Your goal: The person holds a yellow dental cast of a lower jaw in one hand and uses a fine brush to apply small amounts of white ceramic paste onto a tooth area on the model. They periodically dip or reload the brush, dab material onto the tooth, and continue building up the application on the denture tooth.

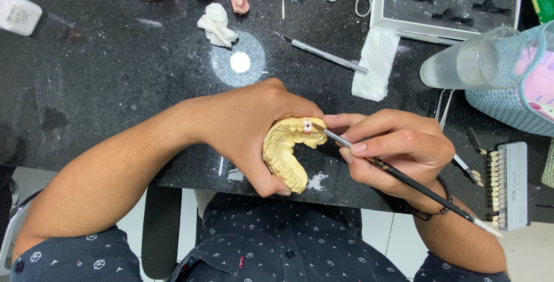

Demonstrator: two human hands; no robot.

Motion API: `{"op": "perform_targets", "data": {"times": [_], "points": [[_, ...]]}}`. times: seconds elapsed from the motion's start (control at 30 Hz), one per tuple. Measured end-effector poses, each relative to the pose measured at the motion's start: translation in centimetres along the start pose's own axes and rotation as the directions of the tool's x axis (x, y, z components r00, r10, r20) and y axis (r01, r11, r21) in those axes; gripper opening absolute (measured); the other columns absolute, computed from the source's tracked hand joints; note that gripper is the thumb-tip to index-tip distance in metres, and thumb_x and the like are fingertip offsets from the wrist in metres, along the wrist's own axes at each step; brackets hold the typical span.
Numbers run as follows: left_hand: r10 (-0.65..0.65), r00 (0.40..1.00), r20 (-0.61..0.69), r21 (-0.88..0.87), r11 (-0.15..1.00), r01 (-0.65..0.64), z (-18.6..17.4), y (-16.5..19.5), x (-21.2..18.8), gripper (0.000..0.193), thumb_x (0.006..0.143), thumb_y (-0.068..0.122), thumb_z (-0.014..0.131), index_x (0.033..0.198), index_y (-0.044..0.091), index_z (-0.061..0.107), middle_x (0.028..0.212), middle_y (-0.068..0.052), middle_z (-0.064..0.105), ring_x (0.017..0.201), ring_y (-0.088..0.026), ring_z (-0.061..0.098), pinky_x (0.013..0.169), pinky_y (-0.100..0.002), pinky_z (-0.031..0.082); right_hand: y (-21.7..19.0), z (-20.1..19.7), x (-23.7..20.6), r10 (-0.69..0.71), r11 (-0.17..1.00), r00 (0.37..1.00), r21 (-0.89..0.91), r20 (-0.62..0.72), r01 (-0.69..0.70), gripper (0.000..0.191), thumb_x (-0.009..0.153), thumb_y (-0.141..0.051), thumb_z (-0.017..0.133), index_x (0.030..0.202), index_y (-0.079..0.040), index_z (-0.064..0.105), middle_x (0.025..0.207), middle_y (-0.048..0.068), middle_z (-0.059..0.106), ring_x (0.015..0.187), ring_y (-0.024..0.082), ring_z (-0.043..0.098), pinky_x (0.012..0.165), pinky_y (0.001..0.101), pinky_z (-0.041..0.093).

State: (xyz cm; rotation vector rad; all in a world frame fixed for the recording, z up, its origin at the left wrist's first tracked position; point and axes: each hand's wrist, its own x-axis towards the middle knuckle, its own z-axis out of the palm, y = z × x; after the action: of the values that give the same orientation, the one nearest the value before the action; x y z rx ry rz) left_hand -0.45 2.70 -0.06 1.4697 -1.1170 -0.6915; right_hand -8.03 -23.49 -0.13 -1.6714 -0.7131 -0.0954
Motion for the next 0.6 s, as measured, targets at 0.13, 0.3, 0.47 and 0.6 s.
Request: {"op": "perform_targets", "data": {"times": [0.13,0.3,0.47,0.6], "points": [[0.012,1.000,-0.003,0.006,1.000,-0.012,0.00,0.03,0.01,0.049,0.063,0.031,0.090,0.098,0.003,0.069,0.081,-0.002,0.077,0.073,-0.010,0.079,0.062,-0.022,0.059,0.14,0.04,0.04,-0.009,1.000,1.000,0.010,0.004,0.009,0.019,0.089,0.008,0.076,0.102,-0.001,0.066,0.097,0.017,0.071,0.085,0.021,0.076,0.098,0.0517,0.067],[0.006,1.000,0.003,0.014,1.000,-0.006,-0.01,-0.03,0.00,0.048,0.063,0.031,0.090,0.096,0.004,0.069,0.080,-0.001,0.076,0.072,-0.010,0.078,0.061,-0.022,0.058,0.24,-0.07,0.04,-0.019,1.000,1.000,0.003,0.012,0.019,0.018,0.089,0.007,0.076,0.101,-0.001,0.066,0.097,0.017,0.071,0.085,0.021,0.076,0.098,0.0517,0.067],[0.022,1.000,0.000,0.026,0.999,-0.022,0.04,-0.16,-0.03,0.049,0.063,0.031,0.090,0.098,0.004,0.069,0.082,-0.002,0.077,0.074,-0.010,0.079,0.063,-0.022,0.059,0.21,-0.05,-0.04,-0.014,1.000,1.000,0.013,0.004,0.014,0.019,0.089,0.007,0.076,0.102,-0.001,0.066,0.097,0.017,0.071,0.086,0.021,0.076,0.098,0.0517,0.066],[-0.006,1.000,0.000,-0.019,1.000,0.006,0.06,-0.22,-0.08,0.052,0.063,0.030,0.089,0.103,0.004,0.070,0.084,-0.001,0.078,0.076,-0.010,0.079,0.065,-0.022,0.061,0.19,-0.04,-0.04,-0.011,1.000,1.000,0.020,0.008,0.011,0.018,0.089,0.006,0.076,0.102,-0.002,0.066,0.098,0.016,0.071,0.086,0.021,0.076,0.099,0.0515,0.067]]}}
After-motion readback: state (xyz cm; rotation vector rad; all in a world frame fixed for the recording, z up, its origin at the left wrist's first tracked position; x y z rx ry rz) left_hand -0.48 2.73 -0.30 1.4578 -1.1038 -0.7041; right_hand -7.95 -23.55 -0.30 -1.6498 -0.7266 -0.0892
